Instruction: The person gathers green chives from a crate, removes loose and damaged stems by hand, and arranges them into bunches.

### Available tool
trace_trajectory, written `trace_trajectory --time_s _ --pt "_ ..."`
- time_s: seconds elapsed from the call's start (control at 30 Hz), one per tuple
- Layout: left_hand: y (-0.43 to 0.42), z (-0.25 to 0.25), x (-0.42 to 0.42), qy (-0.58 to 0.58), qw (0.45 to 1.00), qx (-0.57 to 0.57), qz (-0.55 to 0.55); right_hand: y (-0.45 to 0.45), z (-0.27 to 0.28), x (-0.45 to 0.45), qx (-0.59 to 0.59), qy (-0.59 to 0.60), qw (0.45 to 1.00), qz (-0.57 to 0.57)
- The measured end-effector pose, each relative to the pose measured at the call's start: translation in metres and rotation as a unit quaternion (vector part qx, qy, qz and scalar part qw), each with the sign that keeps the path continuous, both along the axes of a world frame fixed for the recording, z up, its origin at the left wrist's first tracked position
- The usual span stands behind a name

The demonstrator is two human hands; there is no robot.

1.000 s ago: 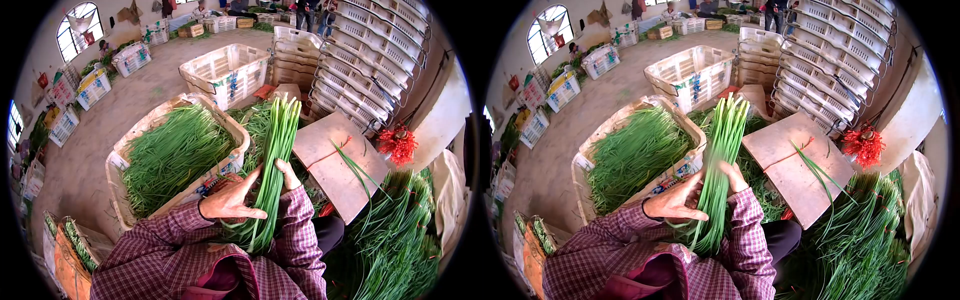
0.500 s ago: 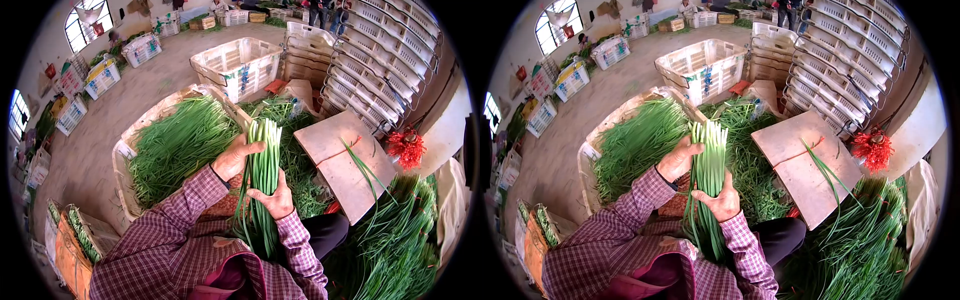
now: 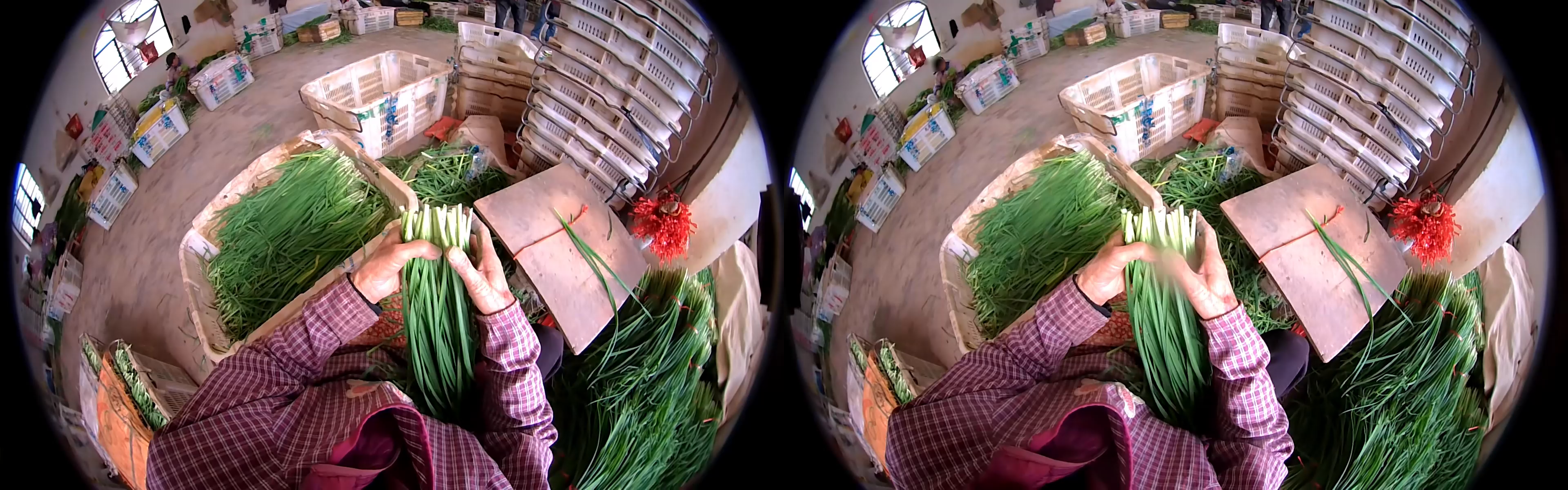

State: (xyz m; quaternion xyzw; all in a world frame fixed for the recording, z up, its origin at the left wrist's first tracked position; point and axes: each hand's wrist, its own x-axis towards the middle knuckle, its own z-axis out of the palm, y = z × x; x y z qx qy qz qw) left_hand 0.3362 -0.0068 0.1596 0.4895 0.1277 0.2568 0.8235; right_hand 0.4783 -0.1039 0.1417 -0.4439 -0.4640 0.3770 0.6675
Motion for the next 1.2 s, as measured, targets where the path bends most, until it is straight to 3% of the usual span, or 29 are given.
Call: trace_trajectory --time_s 0.03,0.3,0.5,0.57,0.7,0.8,0.97,1.03,1.1,1.2 --pt "0.001 -0.010 0.004 0.008 0.999 0.049 0.018 0.004 0.004 -0.003 0.016 -0.015 1.000 -0.021" --pt "0.000 -0.011 0.004 0.011 0.998 -0.036 0.043 -0.001 0.022 0.003 -0.011 0.099 0.991 -0.088" --pt "-0.012 0.004 0.013 -0.022 0.997 0.002 0.076 0.003 0.023 0.001 0.008 0.062 0.994 -0.086" --pt "-0.014 0.005 0.013 -0.029 0.996 0.021 0.086 0.003 0.030 -0.001 -0.017 -0.046 0.993 -0.104" --pt "-0.001 0.000 0.007 0.004 0.995 -0.070 0.066 0.006 0.026 0.010 -0.034 -0.047 0.985 -0.165" --pt "0.021 0.012 -0.004 -0.047 0.989 -0.137 0.032 -0.007 0.009 0.062 0.022 0.045 0.975 -0.216" --pt "0.109 0.013 -0.056 -0.102 0.983 -0.152 0.025 -0.095 0.023 0.180 0.050 0.071 0.922 -0.376" --pt "0.109 0.009 -0.057 -0.105 0.978 -0.182 0.006 -0.094 0.069 0.121 0.040 0.094 0.920 -0.379" --pt "0.094 -0.003 -0.046 -0.088 0.974 -0.204 -0.050 -0.085 0.061 0.111 0.047 0.017 0.968 -0.245" --pt "0.058 -0.005 -0.024 -0.121 0.956 -0.250 -0.095 -0.055 0.068 0.041 -0.028 -0.031 0.990 -0.137"
